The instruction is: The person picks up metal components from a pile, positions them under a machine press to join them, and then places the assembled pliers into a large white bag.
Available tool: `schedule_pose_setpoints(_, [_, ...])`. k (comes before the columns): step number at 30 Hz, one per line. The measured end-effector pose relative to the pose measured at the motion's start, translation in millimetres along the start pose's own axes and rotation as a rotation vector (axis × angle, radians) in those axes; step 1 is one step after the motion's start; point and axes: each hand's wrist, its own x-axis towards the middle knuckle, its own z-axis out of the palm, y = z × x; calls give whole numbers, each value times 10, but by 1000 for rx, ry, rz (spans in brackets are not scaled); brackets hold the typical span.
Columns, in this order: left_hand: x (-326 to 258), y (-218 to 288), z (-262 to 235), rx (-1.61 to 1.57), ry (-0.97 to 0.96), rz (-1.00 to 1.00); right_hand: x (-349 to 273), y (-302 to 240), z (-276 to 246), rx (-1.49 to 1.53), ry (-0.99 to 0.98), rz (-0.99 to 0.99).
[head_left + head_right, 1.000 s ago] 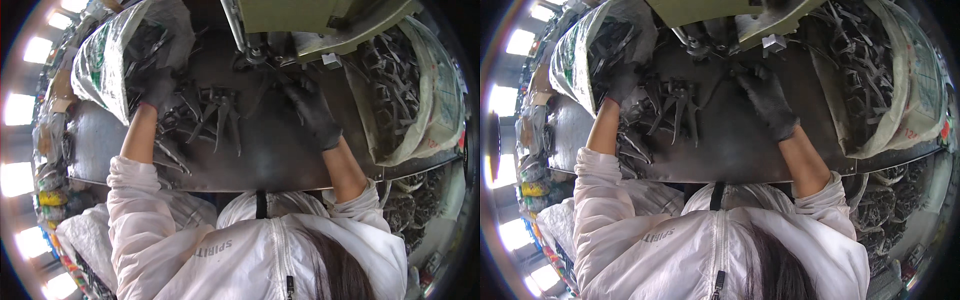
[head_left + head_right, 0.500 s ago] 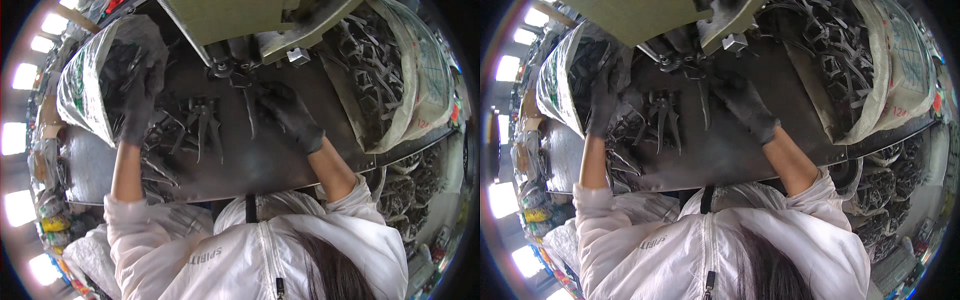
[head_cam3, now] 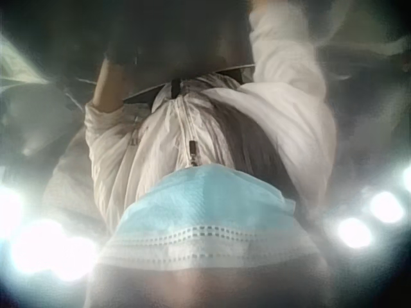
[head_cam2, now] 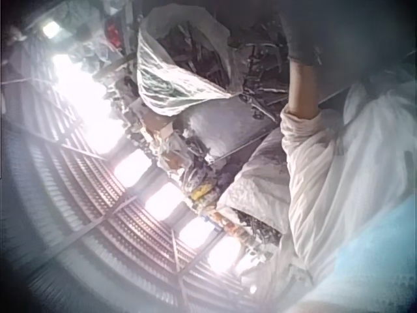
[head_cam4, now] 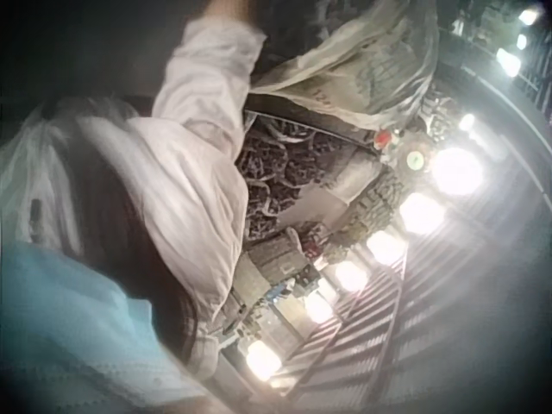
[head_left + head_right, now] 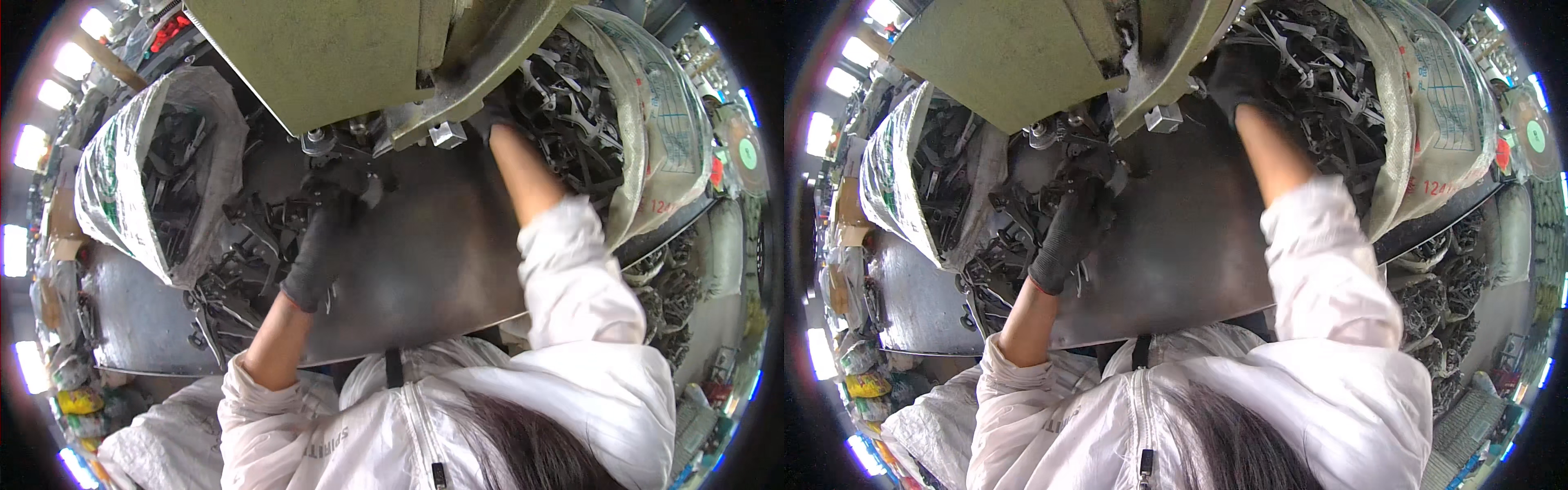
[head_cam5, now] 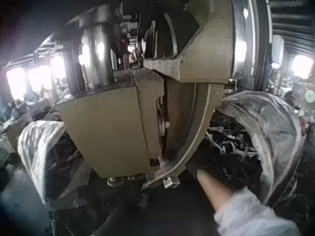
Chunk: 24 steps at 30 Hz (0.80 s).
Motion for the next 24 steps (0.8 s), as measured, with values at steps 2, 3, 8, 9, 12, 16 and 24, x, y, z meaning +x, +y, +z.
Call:
schedule_pose_setpoints(2, [-82,-259,-209,-213,52,-181,-3,34,-10,-59,114,-72])
schedule_pose_setpoints(3, [-80,-225,-423,356,-18,131,15,50,-59,-140,229,-139])
schedule_pose_setpoints(8, [-62,-20,-723,1065,-73,616,193,-397,-1377,239,-554,231])
schedule_pose_setpoints(9, [-29,111,-691,362,-127,81,126,-430,-1478,388,-552,337])
schedule_pose_setpoints(12, [-23,195,-618,-443,-114,-392,-70,-494,-1837,802,-512,664])
schedule_pose_setpoints(16, [87,469,-526,-390,-107,-266,-511,-1095,-2124,1541,-689,997])
schedule_pose_setpoints(24, [279,268,-504,-354,-167,-116,-686,-1687,-1902,1630,-771,874])
